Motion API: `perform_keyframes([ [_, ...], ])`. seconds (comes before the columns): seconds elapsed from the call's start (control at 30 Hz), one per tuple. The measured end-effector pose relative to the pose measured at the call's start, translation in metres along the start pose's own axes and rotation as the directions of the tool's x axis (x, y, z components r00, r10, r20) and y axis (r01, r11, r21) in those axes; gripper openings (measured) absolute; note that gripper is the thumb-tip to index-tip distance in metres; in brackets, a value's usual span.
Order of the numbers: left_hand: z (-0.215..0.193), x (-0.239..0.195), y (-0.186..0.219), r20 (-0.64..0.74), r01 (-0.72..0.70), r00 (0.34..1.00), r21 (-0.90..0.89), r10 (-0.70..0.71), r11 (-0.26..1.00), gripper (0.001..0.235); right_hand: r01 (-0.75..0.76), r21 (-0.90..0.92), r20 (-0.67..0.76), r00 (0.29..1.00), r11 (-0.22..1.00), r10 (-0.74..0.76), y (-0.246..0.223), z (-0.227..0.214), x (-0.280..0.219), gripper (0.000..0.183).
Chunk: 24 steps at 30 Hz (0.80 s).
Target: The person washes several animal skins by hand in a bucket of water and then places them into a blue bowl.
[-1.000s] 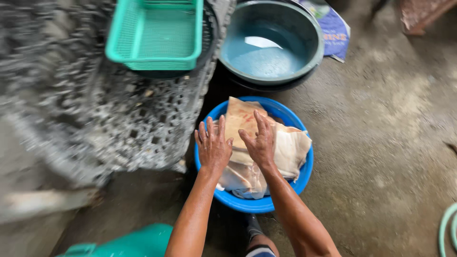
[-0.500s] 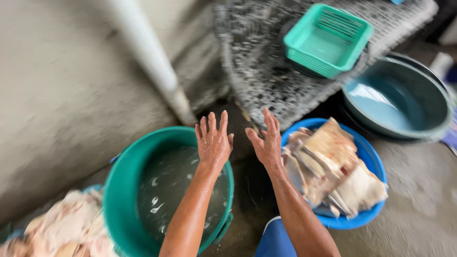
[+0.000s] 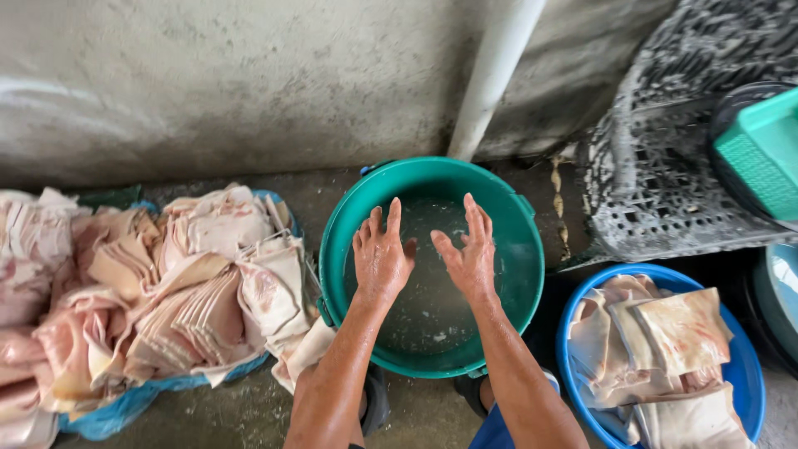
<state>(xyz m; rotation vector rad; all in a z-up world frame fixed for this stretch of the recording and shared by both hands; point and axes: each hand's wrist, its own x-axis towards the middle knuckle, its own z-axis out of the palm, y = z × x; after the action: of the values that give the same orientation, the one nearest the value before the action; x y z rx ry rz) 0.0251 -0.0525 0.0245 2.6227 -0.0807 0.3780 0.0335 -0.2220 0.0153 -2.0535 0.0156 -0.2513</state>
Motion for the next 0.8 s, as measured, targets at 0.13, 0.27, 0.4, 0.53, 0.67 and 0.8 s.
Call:
perform_keyframes([
  [0.13, 0.019, -0.012, -0.021, -0.037, 0.058, 0.997, -0.077, -0.06, 0.995, 0.085, 0.023, -0.041, 0.101, 0.995, 0.999, -0.019, 0.008, 0.024, -0.009, 0.088],
  [0.27, 0.047, -0.016, -0.039, -0.035, 0.097, 0.994, -0.084, -0.1, 0.992, 0.082, -0.023, -0.081, 0.166, 0.986, 0.996, 0.036, 0.033, 0.045, 0.006, 0.089],
  [0.4, 0.083, -0.019, -0.051, 0.115, 0.149, 0.984, -0.086, -0.139, 0.985, 0.08, -0.158, -0.199, 0.225, 0.953, 0.967, 0.202, 0.102, 0.069, 0.017, 0.1],
  [0.53, 0.11, -0.015, -0.053, 0.268, 0.228, 0.942, -0.072, -0.201, 0.971, 0.085, -0.257, -0.361, 0.283, 0.886, 0.896, 0.368, 0.202, 0.097, 0.03, 0.125],
  [0.67, 0.118, -0.018, -0.056, 0.278, 0.102, 0.958, -0.087, -0.074, 0.991, 0.082, -0.418, -0.585, 0.241, 0.729, 0.695, 0.641, 0.298, 0.1, 0.007, 0.113],
  [0.8, 0.115, -0.017, -0.054, 0.339, 0.072, 0.939, -0.037, -0.055, 0.997, 0.075, -0.464, -0.786, 0.146, 0.502, 0.408, 0.853, 0.344, 0.085, -0.013, 0.102],
])
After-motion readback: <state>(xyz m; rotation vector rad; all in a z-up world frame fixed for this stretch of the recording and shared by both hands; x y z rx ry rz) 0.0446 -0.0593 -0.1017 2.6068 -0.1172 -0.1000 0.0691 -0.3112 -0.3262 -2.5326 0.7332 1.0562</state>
